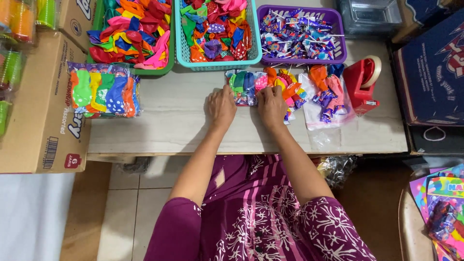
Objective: Sorting and arranging small plastic-wrapped sets of balloons on a table in a retail environment.
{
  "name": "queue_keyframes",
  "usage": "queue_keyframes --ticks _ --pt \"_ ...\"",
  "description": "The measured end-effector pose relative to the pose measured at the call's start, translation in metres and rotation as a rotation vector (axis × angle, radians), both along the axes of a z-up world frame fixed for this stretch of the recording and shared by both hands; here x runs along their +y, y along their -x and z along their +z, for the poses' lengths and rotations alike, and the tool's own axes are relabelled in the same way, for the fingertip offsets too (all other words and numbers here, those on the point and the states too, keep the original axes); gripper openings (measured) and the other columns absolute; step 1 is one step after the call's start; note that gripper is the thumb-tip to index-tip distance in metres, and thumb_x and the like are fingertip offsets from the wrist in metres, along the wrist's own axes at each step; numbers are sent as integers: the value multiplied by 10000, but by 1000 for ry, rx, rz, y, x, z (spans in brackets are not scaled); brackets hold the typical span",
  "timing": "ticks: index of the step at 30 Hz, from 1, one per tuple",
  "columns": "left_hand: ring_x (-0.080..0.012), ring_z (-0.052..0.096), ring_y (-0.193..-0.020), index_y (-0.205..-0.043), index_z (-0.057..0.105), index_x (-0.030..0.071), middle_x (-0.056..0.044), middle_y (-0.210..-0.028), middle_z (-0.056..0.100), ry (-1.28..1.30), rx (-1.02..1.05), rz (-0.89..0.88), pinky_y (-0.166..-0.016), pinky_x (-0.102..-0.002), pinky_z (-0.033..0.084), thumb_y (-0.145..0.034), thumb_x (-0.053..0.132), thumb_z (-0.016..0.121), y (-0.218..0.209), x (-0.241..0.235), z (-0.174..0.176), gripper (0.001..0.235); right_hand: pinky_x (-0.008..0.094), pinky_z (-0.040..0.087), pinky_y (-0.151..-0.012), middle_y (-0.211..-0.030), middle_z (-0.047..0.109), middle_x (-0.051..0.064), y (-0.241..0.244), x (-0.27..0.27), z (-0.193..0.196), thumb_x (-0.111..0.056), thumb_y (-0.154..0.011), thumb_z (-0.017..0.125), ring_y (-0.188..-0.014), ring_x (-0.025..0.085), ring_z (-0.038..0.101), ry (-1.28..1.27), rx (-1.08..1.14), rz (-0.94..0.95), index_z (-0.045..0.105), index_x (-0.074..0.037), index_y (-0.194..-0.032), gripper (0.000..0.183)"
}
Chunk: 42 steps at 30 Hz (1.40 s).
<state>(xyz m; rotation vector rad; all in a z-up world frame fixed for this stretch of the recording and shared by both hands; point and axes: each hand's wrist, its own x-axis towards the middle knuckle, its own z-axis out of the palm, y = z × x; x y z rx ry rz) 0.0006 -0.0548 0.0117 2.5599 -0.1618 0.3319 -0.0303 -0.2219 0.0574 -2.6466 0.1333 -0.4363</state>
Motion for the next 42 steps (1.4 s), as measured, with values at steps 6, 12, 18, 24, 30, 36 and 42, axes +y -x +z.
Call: queue_keyframes --ticks 6,12,18,24,30,36,42 --pt "-362 706 -863 -985 555 128 -137 -841 727 -9 -19 11 -811 -490 496 -998 172 547 -7 -3 -10 47 438 552 -702 -953 505 50 -11 -12 -40 -317 -981 771 -870 316 658 -144 -315 25 575 -146 -1033 266" --pt "-373 709 -853 -983 566 131 -153 -847 730 16 -1 27 -796 -502 495 -995 165 555 -6 -2 -6 37 390 520 -698 -921 507 51 17 -27 -47 -214 -1033 711 -839 286 619 -245 -475 46 595 -123 -1103 164" --pt "-372 719 -848 -982 569 140 -152 -833 733 -3 -1 29 -799 -494 498 -989 184 554 -14 -4 -21 46 396 556 -865 -1095 655 96 56 -3 -57 -22 -959 667 -1006 320 668 -102 -523 318 730 -85 -1113 177" --pt "-408 720 -843 -992 562 129 -174 -825 726 20 40 -10 -789 -519 504 -998 194 538 -11 6 -7 70 540 475 -1070 -1354 581 239 45 24 -21 -66 -1039 601 -1299 483 528 -40 -386 357 655 -3 -1322 295" --pt "-472 713 -918 -1023 572 140 -237 -850 725 108 231 -2 -829 -552 524 -1004 228 527 22 24 44 101 517 406 -1149 -1416 550 213 36 28 -42 -261 -1087 536 -1370 434 477 66 -281 355 634 -103 -1405 369" --pt "-440 716 -978 -1012 618 229 -198 -896 744 187 338 -10 -856 -513 539 -997 352 561 3 37 7 137 543 437 -1091 -1385 567 217 31 40 -46 -434 -1054 558 -1312 457 520 197 -368 305 693 -225 -1350 386" --pt "-355 718 -880 -906 670 198 -70 -830 664 275 211 37 -772 -490 576 -924 271 707 6 47 19 84 532 479 -1022 -1398 567 162 23 36 -65 -484 -1051 531 -1345 422 504 279 -301 255 670 -344 -1361 368"
